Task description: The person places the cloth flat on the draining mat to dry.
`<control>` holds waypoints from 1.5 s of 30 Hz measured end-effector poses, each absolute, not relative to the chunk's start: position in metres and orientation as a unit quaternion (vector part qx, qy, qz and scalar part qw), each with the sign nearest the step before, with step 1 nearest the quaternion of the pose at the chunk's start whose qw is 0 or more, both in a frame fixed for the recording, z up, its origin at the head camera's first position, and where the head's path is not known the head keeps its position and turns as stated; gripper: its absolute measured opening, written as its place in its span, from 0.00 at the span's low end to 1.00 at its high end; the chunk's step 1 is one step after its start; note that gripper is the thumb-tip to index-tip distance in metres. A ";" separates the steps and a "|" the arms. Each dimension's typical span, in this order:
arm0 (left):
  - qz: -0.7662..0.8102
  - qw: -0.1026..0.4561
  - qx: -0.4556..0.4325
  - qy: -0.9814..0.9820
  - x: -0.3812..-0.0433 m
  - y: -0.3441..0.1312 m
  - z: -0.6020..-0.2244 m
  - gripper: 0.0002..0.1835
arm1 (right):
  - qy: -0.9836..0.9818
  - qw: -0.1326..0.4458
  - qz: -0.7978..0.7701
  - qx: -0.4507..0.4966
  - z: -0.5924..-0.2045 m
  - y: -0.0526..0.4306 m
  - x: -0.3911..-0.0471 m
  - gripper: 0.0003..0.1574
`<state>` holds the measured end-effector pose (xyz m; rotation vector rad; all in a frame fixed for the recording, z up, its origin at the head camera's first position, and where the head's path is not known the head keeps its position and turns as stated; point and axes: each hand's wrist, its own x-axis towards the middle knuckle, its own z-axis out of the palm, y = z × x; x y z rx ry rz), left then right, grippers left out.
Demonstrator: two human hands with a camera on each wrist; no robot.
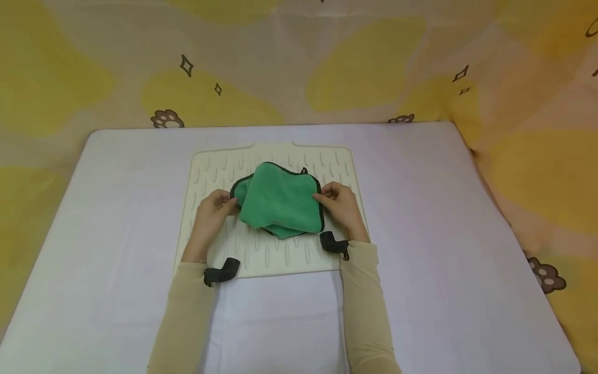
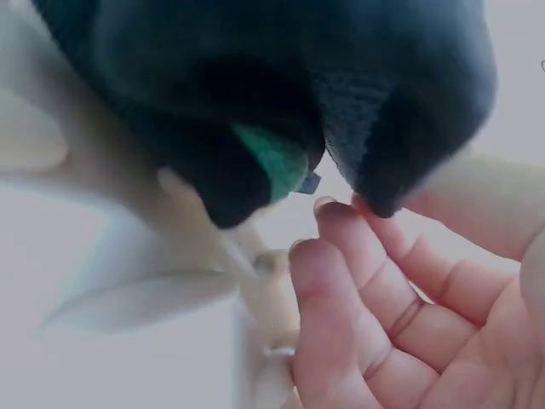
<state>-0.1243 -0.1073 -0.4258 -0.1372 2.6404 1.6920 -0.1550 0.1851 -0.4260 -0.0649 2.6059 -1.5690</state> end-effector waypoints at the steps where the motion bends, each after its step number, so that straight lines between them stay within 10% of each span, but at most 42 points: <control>1: 0.554 0.004 -0.051 0.831 -0.125 -0.109 -0.426 0.09 | 0.853 0.048 -0.519 -0.019 -0.426 0.186 -0.156 0.11; 23: 0.689 -0.024 -0.139 0.711 -0.129 -0.126 -0.422 0.10 | 0.756 -0.050 -0.647 0.089 -0.427 0.186 -0.156 0.09; 37: 0.635 0.107 -0.081 0.761 -0.124 -0.131 -0.424 0.14 | 0.795 0.125 -0.594 0.003 -0.421 0.204 -0.151 0.23; 45: 0.669 0.070 -0.088 0.735 -0.126 -0.130 -0.427 0.09 | 0.785 0.123 -0.607 -0.018 -0.420 0.204 -0.151 0.13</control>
